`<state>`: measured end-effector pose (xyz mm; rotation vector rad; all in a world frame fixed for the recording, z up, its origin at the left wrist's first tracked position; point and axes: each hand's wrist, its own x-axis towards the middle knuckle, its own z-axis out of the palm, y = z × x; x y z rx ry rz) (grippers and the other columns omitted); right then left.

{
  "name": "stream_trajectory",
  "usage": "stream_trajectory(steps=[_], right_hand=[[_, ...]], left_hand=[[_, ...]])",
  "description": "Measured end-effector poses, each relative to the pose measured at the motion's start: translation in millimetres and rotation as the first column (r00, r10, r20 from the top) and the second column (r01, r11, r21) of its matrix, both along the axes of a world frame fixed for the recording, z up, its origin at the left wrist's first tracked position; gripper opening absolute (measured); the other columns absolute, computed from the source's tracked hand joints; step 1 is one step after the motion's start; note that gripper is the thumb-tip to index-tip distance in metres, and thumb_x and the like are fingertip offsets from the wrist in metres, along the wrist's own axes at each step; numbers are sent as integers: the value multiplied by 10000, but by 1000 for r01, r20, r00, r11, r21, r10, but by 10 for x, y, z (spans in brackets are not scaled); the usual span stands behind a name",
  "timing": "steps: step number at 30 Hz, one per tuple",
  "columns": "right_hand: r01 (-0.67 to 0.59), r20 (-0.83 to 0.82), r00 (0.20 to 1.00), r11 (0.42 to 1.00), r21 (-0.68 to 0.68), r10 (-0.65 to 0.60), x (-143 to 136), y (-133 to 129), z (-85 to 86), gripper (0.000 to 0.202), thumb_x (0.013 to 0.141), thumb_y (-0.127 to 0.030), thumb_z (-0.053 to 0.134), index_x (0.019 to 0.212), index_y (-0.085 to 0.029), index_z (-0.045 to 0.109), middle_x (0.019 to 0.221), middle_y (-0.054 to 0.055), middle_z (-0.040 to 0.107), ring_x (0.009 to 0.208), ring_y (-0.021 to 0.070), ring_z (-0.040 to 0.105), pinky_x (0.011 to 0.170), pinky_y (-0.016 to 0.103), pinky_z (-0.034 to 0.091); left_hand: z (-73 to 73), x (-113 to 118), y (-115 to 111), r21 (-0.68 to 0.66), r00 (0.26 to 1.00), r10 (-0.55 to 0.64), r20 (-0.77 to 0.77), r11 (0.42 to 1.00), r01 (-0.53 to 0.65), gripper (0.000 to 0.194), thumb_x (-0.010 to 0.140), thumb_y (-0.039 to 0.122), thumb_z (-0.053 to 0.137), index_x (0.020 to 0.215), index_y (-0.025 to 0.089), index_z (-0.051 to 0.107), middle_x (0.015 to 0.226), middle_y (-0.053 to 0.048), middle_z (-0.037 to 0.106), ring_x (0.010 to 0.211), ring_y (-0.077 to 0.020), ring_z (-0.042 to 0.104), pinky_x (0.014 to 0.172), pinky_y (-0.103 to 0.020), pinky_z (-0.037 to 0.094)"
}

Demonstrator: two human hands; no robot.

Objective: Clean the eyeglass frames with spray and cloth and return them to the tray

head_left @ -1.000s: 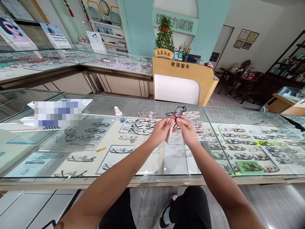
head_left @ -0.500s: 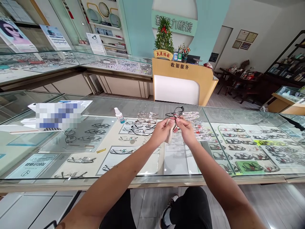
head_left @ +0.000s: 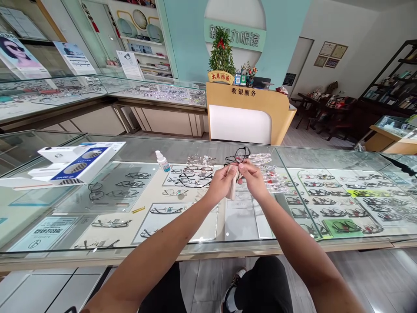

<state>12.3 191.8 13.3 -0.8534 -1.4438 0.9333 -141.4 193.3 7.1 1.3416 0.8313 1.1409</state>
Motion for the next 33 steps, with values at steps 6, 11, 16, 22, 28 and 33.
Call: stream_trajectory(steps=[6,11,16,22,28,33], right_hand=[[89,-17,996,995,39,-88,107,76,-4,440,944,-710,738,913,-299,892,1053,81,675,1112,272,601,905,412,558],[112,-196,974,994,-9,-112,248,165,-15,392,958,-660,747,925,-292,879,1127,66,752,1058,245,644,919,395,560],[102,-368,921,991,-85,-126,311,186,36,388,895,-654,812,932,-270,856,1080,59,802,935,217,683,843,364,570],[86,-429,894,990,-113,-126,311,183,80,367,872,-621,831,903,-255,828,1083,67,816,899,195,685,802,337,556],[77,-395,911,990,-122,-119,295,175,88,392,876,-642,807,895,-250,802,1095,79,822,905,210,694,784,348,552],[17,-394,917,991,-134,-69,286,140,119,392,872,-638,819,900,-248,841,1052,76,823,889,211,675,795,352,551]], left_hand=[[-1,-8,31,108,998,51,-26,993,-48,717,842,917,672,811,201,641,756,-2,572,751,-167,495,732,-303,443],[-17,-51,61,28,998,2,-64,1000,0,697,844,900,679,825,203,651,814,-6,621,796,-171,539,763,-293,452],[40,-79,-7,-138,972,-199,-127,974,181,688,798,878,749,828,201,630,765,8,608,693,-159,577,684,-298,460],[43,-30,-120,-148,874,-426,-232,904,402,623,828,783,806,1003,187,752,909,-35,688,830,-186,640,759,-318,482],[-185,94,-154,-178,750,-591,-298,806,565,550,872,706,811,1035,186,737,706,31,564,679,-142,500,671,-294,368],[-203,148,-253,-31,724,-531,-439,815,579,325,967,517,755,1102,225,799,1096,-67,784,984,-224,695,893,-344,506]])
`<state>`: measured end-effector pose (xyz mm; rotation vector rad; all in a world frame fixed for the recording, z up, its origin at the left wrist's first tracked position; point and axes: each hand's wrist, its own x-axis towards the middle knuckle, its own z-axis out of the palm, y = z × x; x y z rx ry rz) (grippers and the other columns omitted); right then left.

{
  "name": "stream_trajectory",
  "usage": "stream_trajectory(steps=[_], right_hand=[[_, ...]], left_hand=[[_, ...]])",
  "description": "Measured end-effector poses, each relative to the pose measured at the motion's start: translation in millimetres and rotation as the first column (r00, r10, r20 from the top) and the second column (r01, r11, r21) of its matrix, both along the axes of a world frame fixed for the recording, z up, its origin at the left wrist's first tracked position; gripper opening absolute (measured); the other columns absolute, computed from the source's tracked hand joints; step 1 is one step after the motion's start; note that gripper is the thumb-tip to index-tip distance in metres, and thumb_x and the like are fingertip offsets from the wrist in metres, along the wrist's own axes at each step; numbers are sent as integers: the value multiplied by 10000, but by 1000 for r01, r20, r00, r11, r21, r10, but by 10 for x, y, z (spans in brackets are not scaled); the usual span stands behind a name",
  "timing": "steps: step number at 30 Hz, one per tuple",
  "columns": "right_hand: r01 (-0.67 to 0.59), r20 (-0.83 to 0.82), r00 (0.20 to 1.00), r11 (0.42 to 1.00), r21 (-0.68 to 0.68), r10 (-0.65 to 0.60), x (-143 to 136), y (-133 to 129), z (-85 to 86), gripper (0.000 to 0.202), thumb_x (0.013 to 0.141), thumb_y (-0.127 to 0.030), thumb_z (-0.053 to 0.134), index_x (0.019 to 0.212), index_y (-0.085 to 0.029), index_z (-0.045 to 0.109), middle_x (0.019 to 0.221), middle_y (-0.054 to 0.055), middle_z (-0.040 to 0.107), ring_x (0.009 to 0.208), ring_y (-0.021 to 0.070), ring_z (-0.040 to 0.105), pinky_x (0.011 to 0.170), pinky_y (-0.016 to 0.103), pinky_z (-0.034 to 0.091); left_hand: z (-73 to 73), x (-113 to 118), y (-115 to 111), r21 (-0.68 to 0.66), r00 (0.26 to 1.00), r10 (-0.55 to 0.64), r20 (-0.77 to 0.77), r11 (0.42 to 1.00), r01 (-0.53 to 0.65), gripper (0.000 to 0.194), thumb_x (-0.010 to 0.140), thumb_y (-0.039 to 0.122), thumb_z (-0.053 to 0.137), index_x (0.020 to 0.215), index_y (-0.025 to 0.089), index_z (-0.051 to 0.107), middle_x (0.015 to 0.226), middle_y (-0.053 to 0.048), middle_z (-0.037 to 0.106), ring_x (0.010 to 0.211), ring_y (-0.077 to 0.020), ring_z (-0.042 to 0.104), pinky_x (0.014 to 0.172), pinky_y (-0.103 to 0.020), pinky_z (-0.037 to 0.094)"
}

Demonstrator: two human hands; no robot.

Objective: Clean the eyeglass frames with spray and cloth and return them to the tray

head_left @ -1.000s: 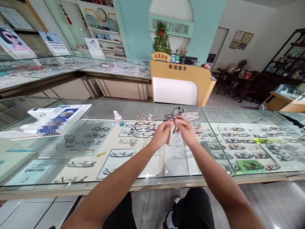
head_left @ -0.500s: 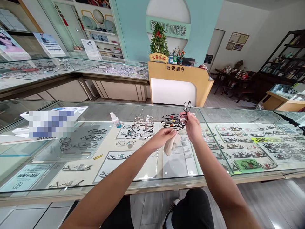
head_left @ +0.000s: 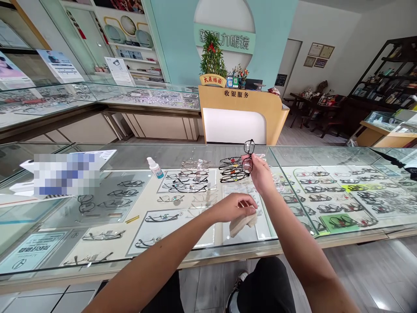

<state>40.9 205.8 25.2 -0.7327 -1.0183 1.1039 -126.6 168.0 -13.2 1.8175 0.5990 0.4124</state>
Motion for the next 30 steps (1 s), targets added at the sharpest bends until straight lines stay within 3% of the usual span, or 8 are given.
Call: stream_trajectory(steps=[4,7,9,11,14,19,24,30], right_hand=[[-35,49,998,999,-18,36,8,-40,62,392,847,-633,836,826,-242,854,962,75,808,830,207,644,827,368,552],[-71,87,994,997,-34,74,62,-68,121,388,830,-618,849,760,-236,847,863,65,775,789,199,624,795,352,534],[-118,120,985,992,-42,122,122,-91,159,397,838,-609,843,729,-227,840,817,60,753,765,190,612,748,333,514],[-173,161,970,983,-55,180,184,-118,191,411,844,-604,839,715,-214,840,783,61,735,748,183,605,699,318,491],[-260,220,936,961,-91,275,240,-160,230,419,829,-608,853,723,-204,842,745,64,722,723,186,610,646,315,483],[-431,334,827,891,-142,453,232,-205,276,471,814,-660,858,692,-206,851,699,77,727,677,199,600,635,341,501],[-495,390,769,858,-139,506,224,-211,294,502,831,-688,834,709,-203,872,758,83,749,706,215,610,674,360,511],[-467,452,762,877,-113,464,254,-198,272,511,897,-701,786,739,-224,877,785,69,772,761,231,650,783,381,534]], left_hand=[[45,3,-58,254,994,38,-101,967,-11,293,954,437,762,1186,264,809,1035,-44,764,927,-226,691,823,-340,495],[65,-38,-12,401,974,217,-66,900,-173,176,995,379,685,1054,248,788,875,-20,692,801,-200,637,732,-331,468],[97,-101,56,490,898,429,94,765,-417,143,1013,324,635,1035,244,751,884,-24,661,818,-202,628,744,-339,489],[153,-190,130,520,755,570,325,559,-646,212,995,311,666,1193,245,705,1046,-54,683,963,-225,663,856,-377,545],[255,-326,213,536,648,532,545,373,-757,570,960,393,760,1476,251,567,1428,-137,644,1310,-299,641,1069,-471,556],[361,-406,228,619,741,417,527,410,-670,800,953,542,802,1638,298,471,1700,-147,525,1579,-365,498,1250,-548,485],[395,-386,186,584,775,418,474,510,-632,589,954,558,815,1455,286,670,1440,-107,745,1367,-325,690,1198,-510,538],[379,-392,201,543,760,414,501,534,-648,502,937,511,860,1364,278,737,1347,-71,797,1265,-276,745,1127,-421,575]])
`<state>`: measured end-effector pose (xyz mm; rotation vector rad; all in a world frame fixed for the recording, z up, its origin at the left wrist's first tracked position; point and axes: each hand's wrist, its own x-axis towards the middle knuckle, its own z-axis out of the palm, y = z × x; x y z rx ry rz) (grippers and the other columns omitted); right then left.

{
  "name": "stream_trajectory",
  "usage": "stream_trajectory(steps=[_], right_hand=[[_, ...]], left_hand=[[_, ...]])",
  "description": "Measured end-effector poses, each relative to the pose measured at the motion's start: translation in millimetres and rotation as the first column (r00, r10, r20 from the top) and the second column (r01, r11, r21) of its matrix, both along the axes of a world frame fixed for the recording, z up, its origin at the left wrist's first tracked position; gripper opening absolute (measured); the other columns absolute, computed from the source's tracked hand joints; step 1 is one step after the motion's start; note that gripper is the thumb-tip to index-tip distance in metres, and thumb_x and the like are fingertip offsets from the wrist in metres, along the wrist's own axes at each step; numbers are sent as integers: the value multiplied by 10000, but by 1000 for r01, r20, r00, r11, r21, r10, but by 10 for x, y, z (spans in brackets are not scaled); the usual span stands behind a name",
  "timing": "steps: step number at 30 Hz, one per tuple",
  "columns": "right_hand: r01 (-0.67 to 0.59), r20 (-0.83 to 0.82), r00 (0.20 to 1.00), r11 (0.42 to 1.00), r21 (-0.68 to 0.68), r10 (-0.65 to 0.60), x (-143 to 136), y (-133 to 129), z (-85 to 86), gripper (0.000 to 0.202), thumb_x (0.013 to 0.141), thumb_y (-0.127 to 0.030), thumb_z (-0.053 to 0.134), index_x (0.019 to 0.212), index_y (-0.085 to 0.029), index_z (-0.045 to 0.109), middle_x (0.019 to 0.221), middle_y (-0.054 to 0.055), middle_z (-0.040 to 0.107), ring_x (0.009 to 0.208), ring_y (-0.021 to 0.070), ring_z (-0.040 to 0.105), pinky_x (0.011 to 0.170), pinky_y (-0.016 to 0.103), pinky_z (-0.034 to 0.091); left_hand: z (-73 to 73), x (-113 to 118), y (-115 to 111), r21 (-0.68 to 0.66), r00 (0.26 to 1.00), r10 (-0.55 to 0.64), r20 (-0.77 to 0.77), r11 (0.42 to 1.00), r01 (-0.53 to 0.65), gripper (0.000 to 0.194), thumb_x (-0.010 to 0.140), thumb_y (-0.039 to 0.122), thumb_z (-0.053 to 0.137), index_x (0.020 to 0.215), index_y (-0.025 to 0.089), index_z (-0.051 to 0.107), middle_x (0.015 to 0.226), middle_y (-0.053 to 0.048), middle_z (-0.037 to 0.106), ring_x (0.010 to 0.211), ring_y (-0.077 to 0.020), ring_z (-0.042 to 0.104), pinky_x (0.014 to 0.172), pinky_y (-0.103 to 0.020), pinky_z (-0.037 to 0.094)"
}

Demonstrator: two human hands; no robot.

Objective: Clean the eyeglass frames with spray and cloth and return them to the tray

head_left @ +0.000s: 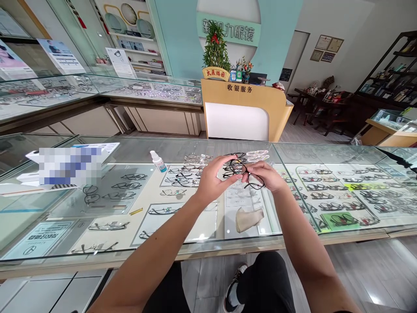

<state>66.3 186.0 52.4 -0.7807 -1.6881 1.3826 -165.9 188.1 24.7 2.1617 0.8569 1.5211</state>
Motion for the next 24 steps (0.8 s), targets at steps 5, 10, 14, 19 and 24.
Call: stream_trajectory(steps=[5,10,14,19,24], right_hand=[[71,47,996,997,2,-71,35,40,-56,586,951,-771,698,792,-238,881,855,68,804,863,251,710,891,393,540],[169,66,983,984,62,-173,29,94,-103,706,991,-851,539,771,-258,853,864,54,803,874,245,701,931,395,539],[315,-30,949,945,90,-313,-12,137,-143,665,928,-882,608,829,-270,850,862,48,790,900,256,695,975,415,534],[406,-86,914,890,207,-397,-49,150,-165,539,930,-804,686,916,-284,830,941,39,788,956,264,674,979,415,528],[410,-91,912,886,217,-399,-31,193,-233,475,917,-726,751,1026,-267,809,984,32,791,979,246,691,981,395,531]], left_hand=[[-65,8,54,-20,998,54,-20,998,-54,501,948,535,839,1372,288,741,1348,-68,798,1256,-283,746,1117,-432,579],[-109,7,99,-92,992,128,21,988,-126,494,941,561,826,1343,285,745,1306,-71,811,1222,-288,752,1112,-458,584],[-138,-10,170,-145,965,223,134,968,-204,488,931,529,841,1336,275,740,1254,-75,819,1180,-274,757,1100,-473,594],[-171,-11,259,-166,930,290,226,952,-257,482,927,523,844,1311,257,727,1201,-86,813,1156,-263,764,1000,-436,637],[-187,-1,281,-158,919,322,229,943,-291,489,930,531,839,1316,255,723,1205,-87,807,1149,-255,762,992,-426,639]])
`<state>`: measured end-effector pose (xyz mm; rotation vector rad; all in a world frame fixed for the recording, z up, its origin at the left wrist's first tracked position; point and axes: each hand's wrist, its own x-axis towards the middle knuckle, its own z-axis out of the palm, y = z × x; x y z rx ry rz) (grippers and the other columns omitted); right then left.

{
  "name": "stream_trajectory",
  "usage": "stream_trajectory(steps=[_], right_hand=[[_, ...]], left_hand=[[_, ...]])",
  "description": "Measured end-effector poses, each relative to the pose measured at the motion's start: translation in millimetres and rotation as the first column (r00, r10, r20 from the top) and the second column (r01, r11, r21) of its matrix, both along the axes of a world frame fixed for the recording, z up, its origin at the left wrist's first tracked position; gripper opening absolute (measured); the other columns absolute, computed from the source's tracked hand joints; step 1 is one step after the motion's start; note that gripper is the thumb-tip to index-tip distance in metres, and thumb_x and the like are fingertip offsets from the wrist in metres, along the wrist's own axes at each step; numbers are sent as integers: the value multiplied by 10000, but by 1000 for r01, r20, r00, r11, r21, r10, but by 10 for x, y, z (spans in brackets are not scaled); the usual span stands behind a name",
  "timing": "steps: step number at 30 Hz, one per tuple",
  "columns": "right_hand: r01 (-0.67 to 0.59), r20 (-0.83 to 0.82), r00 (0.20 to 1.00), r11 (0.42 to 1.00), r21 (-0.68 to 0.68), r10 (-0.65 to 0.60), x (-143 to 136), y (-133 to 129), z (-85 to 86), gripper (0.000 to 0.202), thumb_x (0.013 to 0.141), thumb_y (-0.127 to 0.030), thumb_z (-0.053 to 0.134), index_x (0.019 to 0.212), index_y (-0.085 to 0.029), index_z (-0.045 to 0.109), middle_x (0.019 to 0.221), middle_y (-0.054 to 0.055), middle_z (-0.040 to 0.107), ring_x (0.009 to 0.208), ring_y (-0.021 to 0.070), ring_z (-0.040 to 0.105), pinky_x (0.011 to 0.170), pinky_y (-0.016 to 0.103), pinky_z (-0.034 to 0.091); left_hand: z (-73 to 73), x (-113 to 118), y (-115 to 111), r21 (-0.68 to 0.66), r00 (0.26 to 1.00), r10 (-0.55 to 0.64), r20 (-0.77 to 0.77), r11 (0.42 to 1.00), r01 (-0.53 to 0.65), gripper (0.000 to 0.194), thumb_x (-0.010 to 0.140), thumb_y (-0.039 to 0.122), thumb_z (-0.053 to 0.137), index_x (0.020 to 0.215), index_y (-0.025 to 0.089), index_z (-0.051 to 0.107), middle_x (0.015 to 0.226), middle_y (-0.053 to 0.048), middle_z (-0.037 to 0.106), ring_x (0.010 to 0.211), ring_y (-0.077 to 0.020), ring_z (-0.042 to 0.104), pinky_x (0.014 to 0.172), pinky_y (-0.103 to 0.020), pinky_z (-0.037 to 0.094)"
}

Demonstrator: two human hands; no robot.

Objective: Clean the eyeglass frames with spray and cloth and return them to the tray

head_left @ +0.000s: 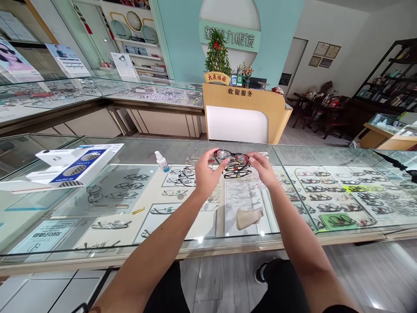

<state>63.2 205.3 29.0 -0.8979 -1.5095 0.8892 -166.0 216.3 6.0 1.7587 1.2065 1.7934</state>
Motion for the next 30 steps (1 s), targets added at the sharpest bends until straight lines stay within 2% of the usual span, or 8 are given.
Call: stream_trajectory(steps=[5,12,18,23,30], right_hand=[[31,70,997,999,41,-33,8,48,-78,408,912,-642,797,1057,-261,796,1013,24,766,951,213,676,964,366,517],[107,163,979,989,107,-123,-105,7,-120,381,895,-572,827,1109,-265,756,998,22,735,972,231,674,995,393,523],[218,210,943,956,194,-258,-196,10,-213,361,934,-555,795,1132,-271,691,1006,37,721,981,252,679,975,402,526],[234,177,947,953,194,-269,-230,34,-278,404,891,-531,849,1125,-274,642,1045,41,711,955,250,680,945,394,529],[274,212,919,926,260,-331,-257,-3,-273,369,985,-578,735,1145,-261,639,956,29,659,890,235,619,880,389,502]], left_hand=[[-4,0,-6,5,1000,19,12,1000,-19,493,936,521,836,1324,242,716,1209,-92,798,1158,-254,747,988,-422,628],[-63,-25,20,-6,996,74,-47,997,-74,480,925,534,840,1284,248,701,1125,-73,775,1104,-263,742,1006,-441,589],[-78,-25,20,-16,998,68,-18,998,-69,488,900,541,861,1238,247,665,1061,-57,716,1006,-236,703,963,-408,576],[-64,-22,9,1,999,37,-11,999,-37,470,891,516,868,1213,251,648,1039,-45,677,953,-216,665,924,-389,564],[-76,-32,6,10,1000,-24,-3,1000,24,468,904,525,859,1207,248,634,1012,-32,646,906,-196,635,889,-363,554]])
